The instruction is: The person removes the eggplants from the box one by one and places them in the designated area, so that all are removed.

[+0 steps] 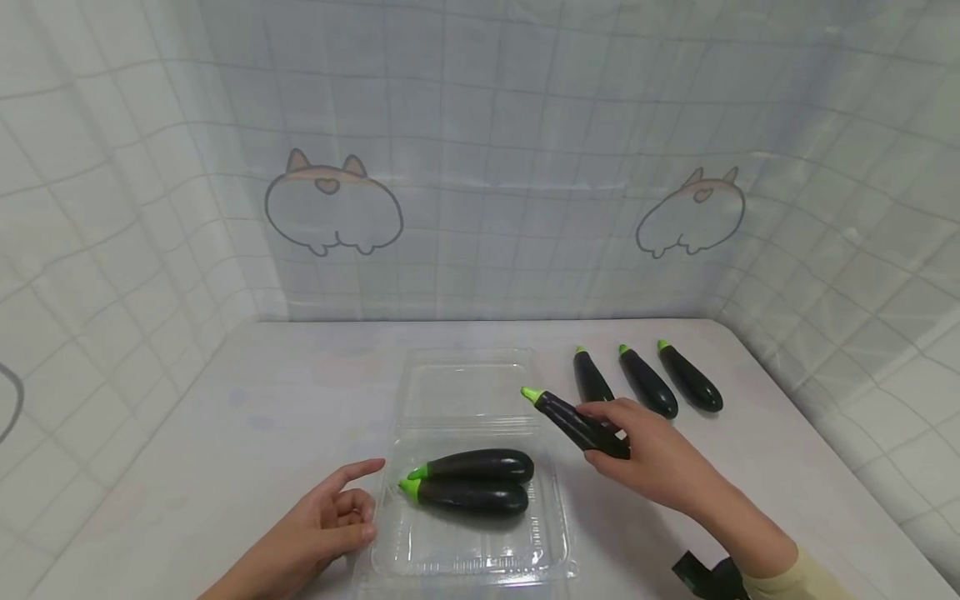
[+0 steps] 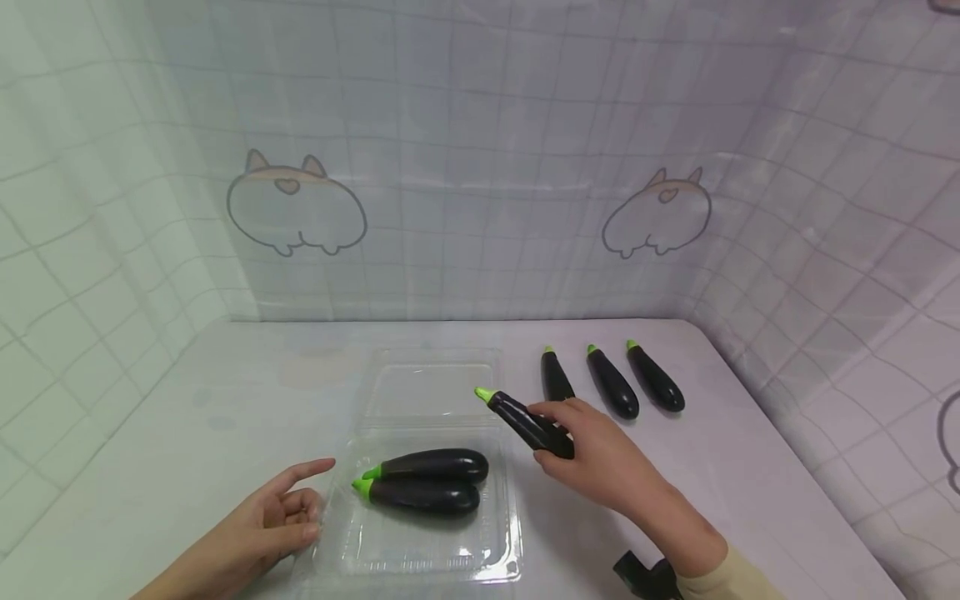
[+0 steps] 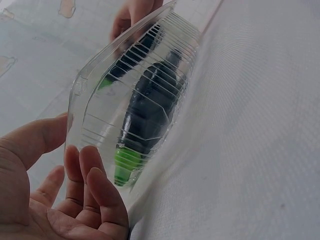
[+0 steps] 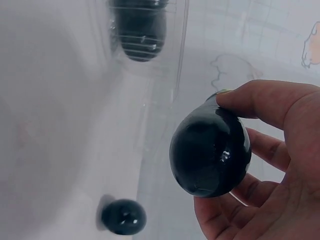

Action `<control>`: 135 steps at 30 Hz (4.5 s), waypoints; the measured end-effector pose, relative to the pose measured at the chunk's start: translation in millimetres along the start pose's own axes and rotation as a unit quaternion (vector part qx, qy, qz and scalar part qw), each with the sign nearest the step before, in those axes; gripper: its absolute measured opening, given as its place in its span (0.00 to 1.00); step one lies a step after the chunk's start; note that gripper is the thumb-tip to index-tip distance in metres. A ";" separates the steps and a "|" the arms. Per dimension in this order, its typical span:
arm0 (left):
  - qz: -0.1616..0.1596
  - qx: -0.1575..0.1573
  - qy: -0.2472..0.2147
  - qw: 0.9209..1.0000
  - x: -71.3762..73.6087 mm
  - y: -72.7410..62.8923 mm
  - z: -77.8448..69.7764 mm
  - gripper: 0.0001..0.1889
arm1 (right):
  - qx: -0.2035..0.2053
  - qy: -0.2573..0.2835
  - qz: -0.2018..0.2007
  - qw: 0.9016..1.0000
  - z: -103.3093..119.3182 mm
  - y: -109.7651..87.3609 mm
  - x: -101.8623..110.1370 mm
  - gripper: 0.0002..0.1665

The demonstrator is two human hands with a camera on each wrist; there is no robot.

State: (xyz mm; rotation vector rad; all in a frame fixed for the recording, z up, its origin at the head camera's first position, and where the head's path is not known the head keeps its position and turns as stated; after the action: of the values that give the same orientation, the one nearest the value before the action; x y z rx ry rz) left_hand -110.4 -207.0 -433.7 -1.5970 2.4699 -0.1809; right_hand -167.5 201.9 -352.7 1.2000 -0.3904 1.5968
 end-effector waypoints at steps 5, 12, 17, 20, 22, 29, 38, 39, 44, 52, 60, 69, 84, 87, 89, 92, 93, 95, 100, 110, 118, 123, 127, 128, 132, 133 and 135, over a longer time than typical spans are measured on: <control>0.002 0.003 -0.002 1.000 -0.4 -0.6 -0.5 0.39 | -0.017 0.011 -0.002 1.000 -7.2 -7.1 0.8 0.31; 0.011 0.001 -0.013 1.000 -0.8 -1.1 -0.4 0.38 | -0.042 0.011 0.003 0.999 -15.4 -16.2 1.2 0.30; 0.016 -0.001 -0.017 1.000 -1.5 -1.1 -1.3 0.38 | -0.043 0.017 -0.006 0.999 -22.1 -24.2 1.9 0.30; 0.019 -0.004 -0.018 1.000 -2.1 -0.9 -1.9 0.38 | -0.043 0.018 -0.011 0.999 -26.5 -28.5 1.7 0.30; 0.021 -0.006 -0.019 1.000 -2.4 -0.4 -2.2 0.38 | -0.043 0.017 -0.014 0.999 -29.2 -31.2 1.5 0.29; 0.015 0.001 -0.018 1.000 -0.6 -0.7 -1.5 0.38 | -0.075 0.022 -0.008 0.997 -39.4 -38.2 -0.5 0.29; -0.005 0.003 0.001 1.000 5.2 -2.4 -1.6 0.39 | -0.077 0.033 0.002 0.997 -45.7 -35.8 -7.1 0.29; -0.007 0.005 0.000 1.000 5.1 -2.4 -1.8 0.39 | -0.075 0.033 0.002 0.997 -46.2 -35.7 -7.9 0.28; -0.007 0.005 0.002 1.000 3.9 -1.6 -2.4 0.38 | -0.076 0.037 0.009 0.996 -50.6 -37.4 -11.2 0.28; 0.015 -0.027 -0.006 1.000 0.8 -0.7 -3.2 0.39 | -0.103 0.032 0.024 0.994 -56.6 -40.6 -14.6 0.30; 0.011 -0.023 -0.001 1.000 0.3 0.8 -2.4 0.38 | -0.109 0.012 0.023 0.994 -59.2 -43.6 -16.7 0.30; 0.012 -0.027 -0.005 1.000 -0.9 0.1 -1.0 0.38 | -0.095 -0.018 0.014 0.995 -60.3 -43.3 -17.3 0.29; 0.009 -0.017 -0.013 1.000 -0.6 0.8 0.6 0.39 | -0.084 -0.020 0.018 0.996 -58.1 -45.4 -19.1 0.29; 0.014 -0.021 -0.017 1.000 -0.3 1.0 0.9 0.39 | -0.077 -0.009 0.021 0.997 -56.3 -45.7 -17.9 0.27; 0.015 -0.022 -0.016 1.000 0.1 1.3 1.2 0.39 | -0.075 -0.007 0.024 0.997 -55.8 -45.8 -17.8 0.27; 0.013 -0.018 -0.016 1.000 1.1 1.5 2.2 0.38 | -0.068 -0.014 0.020 0.997 -55.9 -46.0 -18.0 0.26; 0.012 -0.017 -0.016 1.000 1.4 1.5 2.5 0.38 | -0.066 -0.018 0.018 0.998 -55.9 -46.2 -18.0 0.26; 0.013 -0.015 -0.016 1.000 1.8 1.7 2.9 0.38 | -0.061 -0.024 0.012 0.998 -55.9 -46.6 -17.9 0.27; 0.011 -0.012 -0.014 1.000 1.7 1.6 2.5 0.38 | -0.057 -0.026 0.006 0.998 -55.7 -47.6 -17.3 0.27; 0.003 -0.003 -0.007 1.000 1.3 1.2 2.6 0.38 | -0.056 -0.012 0.010 0.998 -55.0 -49.0 -16.4 0.27; 0.012 -0.009 -0.014 1.000 3.3 1.3 3.6 0.38 | -0.067 0.006 0.019 0.998 -53.0 -47.7 -16.2 0.27; 0.016 -0.022 -0.007 1.000 4.3 1.4 4.1 0.38 | -0.076 0.015 0.022 0.997 -52.0 -47.4 -15.9 0.27; 0.017 -0.022 -0.009 1.000 3.5 2.2 3.5 0.38 | -0.079 0.016 0.020 0.997 -52.1 -47.8 -15.9 0.27; 0.015 -0.019 -0.008 1.000 3.1 2.3 3.1 0.38 | -0.081 0.015 0.020 0.996 -52.2 -47.8 -16.0 0.27; -0.001 0.004 0.000 1.000 2.1 3.1 2.5 0.38 | -0.082 0.008 0.017 0.996 -53.7 -47.4 -16.4 0.26; -0.005 0.009 0.001 1.000 2.3 2.8 2.4 0.38 | -0.080 0.005 0.015 0.997 -53.9 -46.8 -16.0 0.26; -0.005 0.006 0.004 1.000 3.1 2.3 2.3 0.38 | -0.073 0.003 0.007 0.997 -54.1 -46.4 -14.8 0.27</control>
State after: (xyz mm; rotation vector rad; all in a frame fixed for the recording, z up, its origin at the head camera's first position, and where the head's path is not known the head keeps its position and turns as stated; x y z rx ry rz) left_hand -113.1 -208.9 -436.7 -1.6071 2.4631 -0.2033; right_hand -155.1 252.5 -403.5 1.0837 -0.5050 1.5558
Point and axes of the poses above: each hand's wrist, its own y-axis towards the middle knuckle, its own x-axis out of the back of the hand, z = x × y, the point moved 3 cm from there along y, towards the middle knuckle, and after that the axes turned 3 degrees about -z, right-handed, at the moved point
